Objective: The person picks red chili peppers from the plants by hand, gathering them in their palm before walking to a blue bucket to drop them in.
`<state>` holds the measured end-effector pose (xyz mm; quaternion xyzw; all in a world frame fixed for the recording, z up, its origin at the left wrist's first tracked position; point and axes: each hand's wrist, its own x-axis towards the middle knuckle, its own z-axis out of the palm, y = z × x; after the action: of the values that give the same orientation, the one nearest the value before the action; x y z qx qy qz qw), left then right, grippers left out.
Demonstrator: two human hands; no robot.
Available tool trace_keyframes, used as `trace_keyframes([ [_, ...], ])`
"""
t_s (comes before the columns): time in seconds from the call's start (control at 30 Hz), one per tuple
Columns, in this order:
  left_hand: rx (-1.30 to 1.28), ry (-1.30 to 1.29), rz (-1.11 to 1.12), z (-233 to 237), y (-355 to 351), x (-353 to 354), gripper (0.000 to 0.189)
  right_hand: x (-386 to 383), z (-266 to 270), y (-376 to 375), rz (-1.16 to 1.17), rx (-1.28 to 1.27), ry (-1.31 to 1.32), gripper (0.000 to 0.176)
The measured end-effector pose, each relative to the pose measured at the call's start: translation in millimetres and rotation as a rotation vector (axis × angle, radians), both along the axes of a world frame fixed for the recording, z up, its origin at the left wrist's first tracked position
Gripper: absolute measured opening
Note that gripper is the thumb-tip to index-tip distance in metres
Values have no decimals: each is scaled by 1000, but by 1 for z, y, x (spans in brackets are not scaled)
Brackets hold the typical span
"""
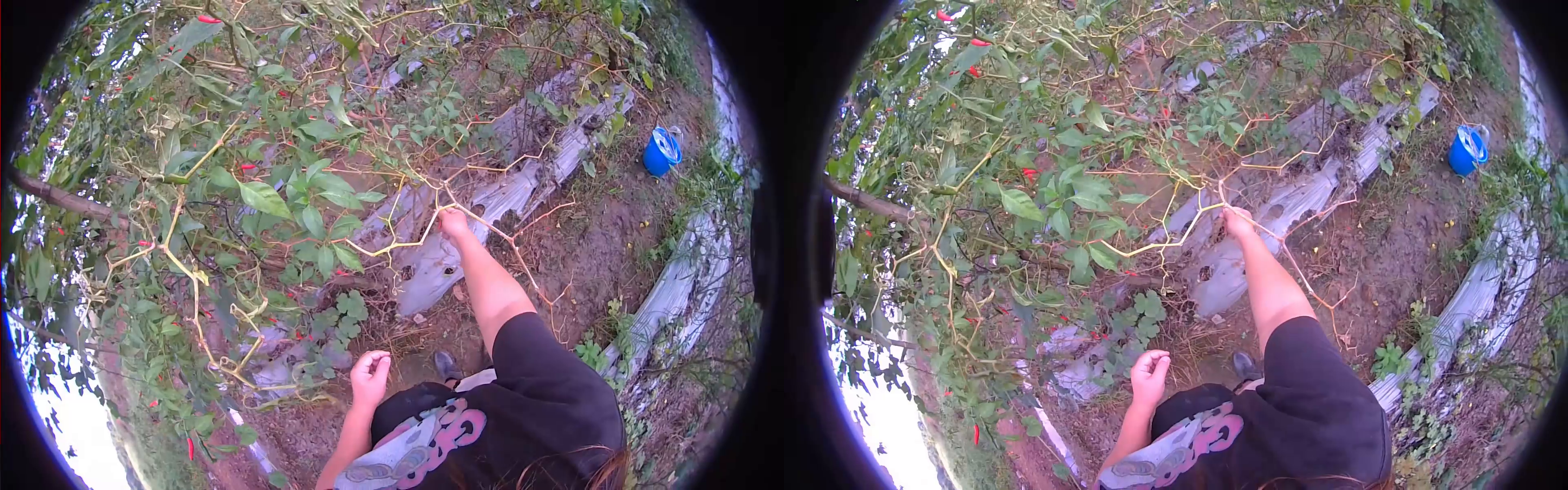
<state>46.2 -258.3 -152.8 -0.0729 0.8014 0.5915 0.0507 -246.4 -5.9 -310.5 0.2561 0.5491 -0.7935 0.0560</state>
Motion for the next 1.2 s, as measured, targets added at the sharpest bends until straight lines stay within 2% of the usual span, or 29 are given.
trace_keyframes([
  [0.07, -51, -18, -44, -2, 0, -7, 9, 11, 21, 11, 109, -248, -25, 22],
  [0.2, -48, -19, -101, -5, 6, -17, 9, 26, 58, 30, 48, -499, 180, 23],
  [0.23, -50, -30, -113, -1, 9, -18, 9, 18, 57, 38, -106, -579, 217, 23],
  [0.27, -54, -41, -125, 1, 11, -19, 9, 9, 57, 50, -165, -606, 302, 24],
  [0.33, -47, -58, -127, 1, 12, -18, 9, -14, 62, 68, -240, -543, 312, 23],
  [0.43, -84, -58, -151, 0, 10, -16, 8, -34, 95, 79, -183, -342, 271, 21],
  [0.53, -106, -75, -150, 4, 11, -15, 8, -47, 103, 76, 39, -139, 351, 23],
  [0.67, -96, -69, -124, 7, 6, -12, 9, -48, 103, 71, 152, -9, 384, 17],
  [0.8, -83, -33, -112, 1, 0, -10, 10, -38, 110, 65, 53, -151, 429, 15],
  [0.93, -106, -59, -133, 1, 4, -9, 9, -48, 98, 64, 60, 124, 405, 16],
  [1.0, -154, -86, -131, 6, 9, -10, 10, -60, 71, 63, -60, 237, 544, 13],
  [1.03, -133, -74, -143, 6, 10, -11, 10, -43, 87, 67, 12, 89, 441, 14],
  [1.07, -111, -61, -153, 4, 10, -12, 11, -27, 97, 74, 95, 67, 336, 16],
  [1.1, -86, -49, -165, 4, 10, -13, 12, -16, 95, 69, 3, -57, 448, 14],
  [1.17, -102, -35, -167, 11, 11, -15, 13, 20, 111, 70, 22, -209, 376, 12],
  [1.2, -108, -29, -171, 16, 11, -16, 13, 31, 104, 73, 97, -428, 454, 13],
])
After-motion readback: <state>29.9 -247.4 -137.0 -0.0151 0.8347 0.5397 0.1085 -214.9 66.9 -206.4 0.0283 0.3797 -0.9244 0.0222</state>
